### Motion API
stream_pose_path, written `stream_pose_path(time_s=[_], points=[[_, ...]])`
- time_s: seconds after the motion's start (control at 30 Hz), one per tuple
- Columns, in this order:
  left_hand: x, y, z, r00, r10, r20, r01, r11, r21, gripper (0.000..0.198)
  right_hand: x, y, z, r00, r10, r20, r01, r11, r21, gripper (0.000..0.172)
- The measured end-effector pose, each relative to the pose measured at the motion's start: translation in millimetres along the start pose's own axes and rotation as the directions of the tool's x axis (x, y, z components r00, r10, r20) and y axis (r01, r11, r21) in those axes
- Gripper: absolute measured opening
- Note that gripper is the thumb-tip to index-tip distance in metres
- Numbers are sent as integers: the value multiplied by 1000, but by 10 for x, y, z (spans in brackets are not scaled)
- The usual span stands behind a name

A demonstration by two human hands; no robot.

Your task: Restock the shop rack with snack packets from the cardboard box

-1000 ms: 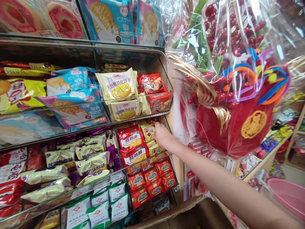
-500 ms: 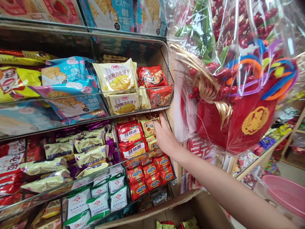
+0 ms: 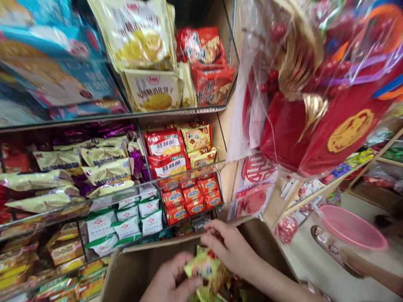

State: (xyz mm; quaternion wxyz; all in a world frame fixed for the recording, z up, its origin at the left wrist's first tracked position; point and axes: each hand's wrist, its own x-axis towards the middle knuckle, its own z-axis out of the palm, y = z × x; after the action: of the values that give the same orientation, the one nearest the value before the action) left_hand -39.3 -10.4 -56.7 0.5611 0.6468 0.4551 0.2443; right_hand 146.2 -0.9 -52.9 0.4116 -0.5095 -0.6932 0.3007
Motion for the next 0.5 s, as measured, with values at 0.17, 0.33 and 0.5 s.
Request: stream_pose_path(time_s=[0.17,0.33,0.5], points=[[152,145,105,933,82,-352,-184,946,-267,24,149,15,20,972,126,-201,-59,949,311,33],[247,114,266,791,77,-606,-314,902,-296,23,212,0,131,924,203,-323,-16,867,498,39],[270,96,326,714,12,-700,-267,929,-256,30,232,55,224,919,237,-316,-67,881,469,41]])
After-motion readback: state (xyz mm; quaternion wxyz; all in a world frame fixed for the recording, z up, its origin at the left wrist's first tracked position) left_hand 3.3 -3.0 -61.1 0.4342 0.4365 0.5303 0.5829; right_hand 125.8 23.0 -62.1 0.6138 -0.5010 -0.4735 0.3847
